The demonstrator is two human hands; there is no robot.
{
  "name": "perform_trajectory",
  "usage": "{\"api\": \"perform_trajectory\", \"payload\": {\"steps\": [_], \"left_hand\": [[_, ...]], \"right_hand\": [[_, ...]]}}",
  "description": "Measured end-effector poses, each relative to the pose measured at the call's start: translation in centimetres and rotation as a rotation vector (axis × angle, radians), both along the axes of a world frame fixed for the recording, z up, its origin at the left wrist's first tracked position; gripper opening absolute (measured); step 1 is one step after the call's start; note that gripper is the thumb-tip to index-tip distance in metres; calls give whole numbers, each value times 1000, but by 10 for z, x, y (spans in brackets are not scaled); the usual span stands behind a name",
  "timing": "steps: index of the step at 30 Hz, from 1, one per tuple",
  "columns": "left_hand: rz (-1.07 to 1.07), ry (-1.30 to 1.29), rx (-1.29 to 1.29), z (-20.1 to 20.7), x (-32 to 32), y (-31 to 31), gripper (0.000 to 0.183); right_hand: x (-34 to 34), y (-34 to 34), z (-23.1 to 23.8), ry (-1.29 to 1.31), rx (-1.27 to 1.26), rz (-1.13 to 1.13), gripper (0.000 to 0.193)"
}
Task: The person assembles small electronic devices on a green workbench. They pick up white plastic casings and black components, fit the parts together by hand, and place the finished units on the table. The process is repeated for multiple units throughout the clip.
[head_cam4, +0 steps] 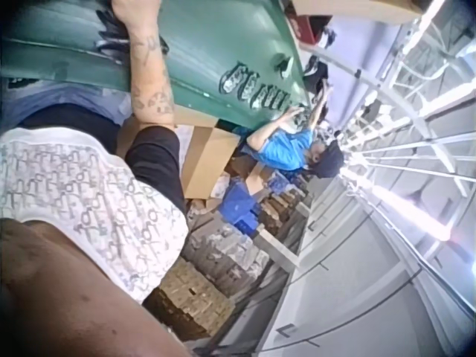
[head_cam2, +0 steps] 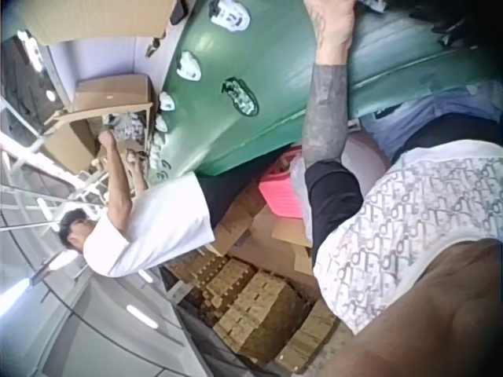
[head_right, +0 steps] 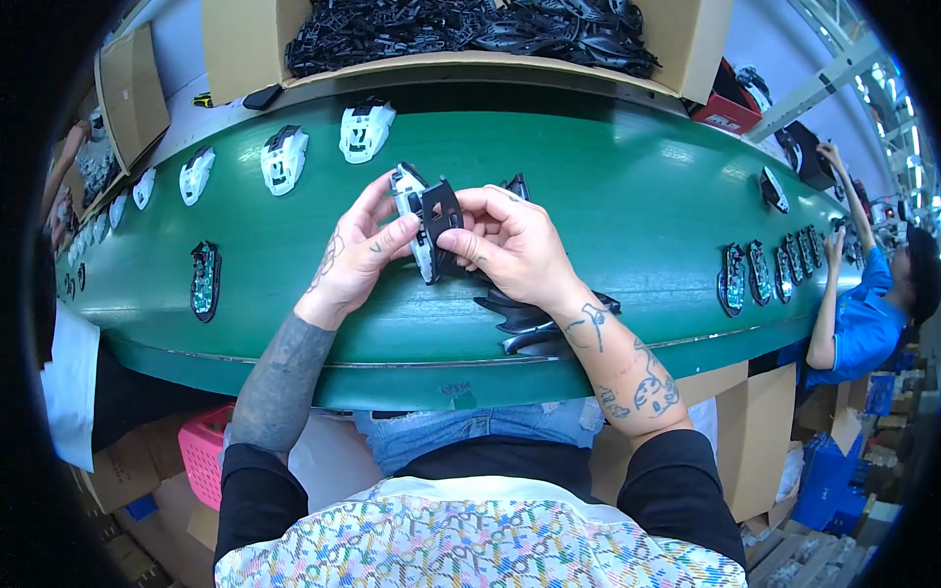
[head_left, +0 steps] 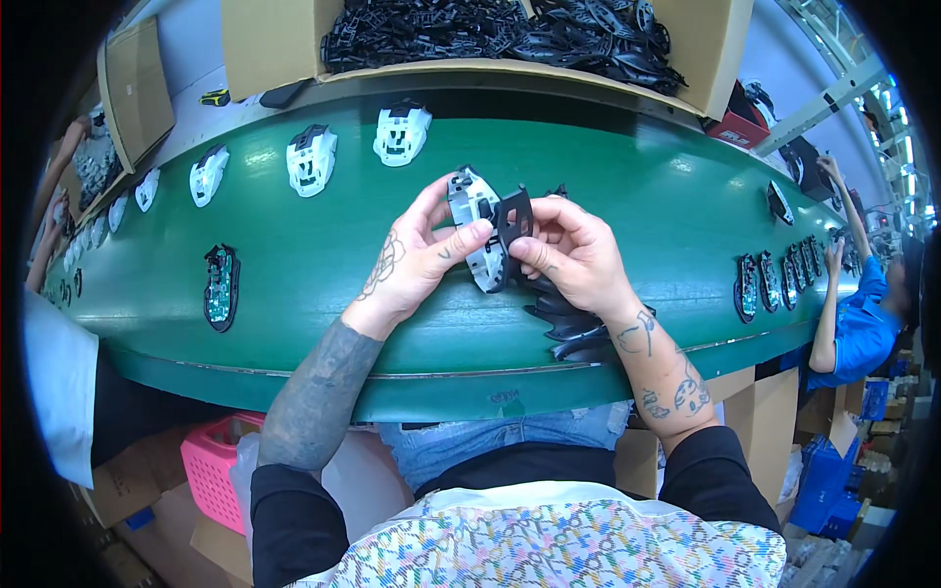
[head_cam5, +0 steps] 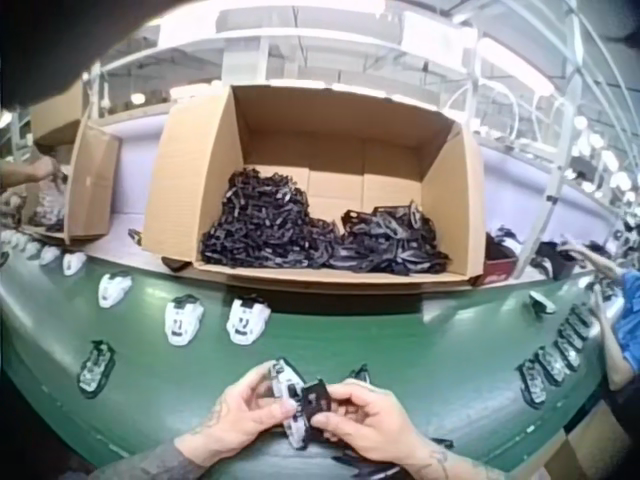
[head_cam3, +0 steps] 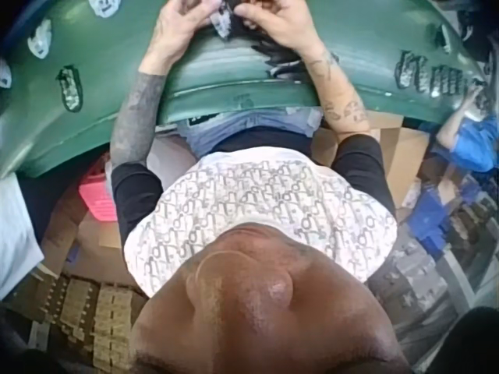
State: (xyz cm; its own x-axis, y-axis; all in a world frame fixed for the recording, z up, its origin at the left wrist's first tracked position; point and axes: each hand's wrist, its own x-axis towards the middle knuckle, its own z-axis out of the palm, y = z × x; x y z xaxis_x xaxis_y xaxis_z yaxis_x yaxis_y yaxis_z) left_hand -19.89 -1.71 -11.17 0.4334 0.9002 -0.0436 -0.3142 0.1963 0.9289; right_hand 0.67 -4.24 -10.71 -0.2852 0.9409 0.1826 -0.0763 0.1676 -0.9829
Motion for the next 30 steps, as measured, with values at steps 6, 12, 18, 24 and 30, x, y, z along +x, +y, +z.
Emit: {"api": "perform_trajectory", "payload": {"steps": [6, 12, 18, 24, 30], "left_hand": [[1, -82, 8, -13, -1, -3, 80], [49, -410, -152, 3, -2, -7, 58], [100, -309, -9, -1, -6, -5, 60], [194, -26, 93, 3, -7, -4, 57], [66, -193, 154, 3, -20, -1, 69]], "right_hand": [[-12, -5, 4, -165, 100, -150, 36], [-19, -6, 12, -313, 219, -153, 52], [-10, -4, 13, 123, -199, 71, 58], [-3, -3, 16, 32, -223, 41, 54], [0, -1, 19, 82, -208, 134, 61]]}}
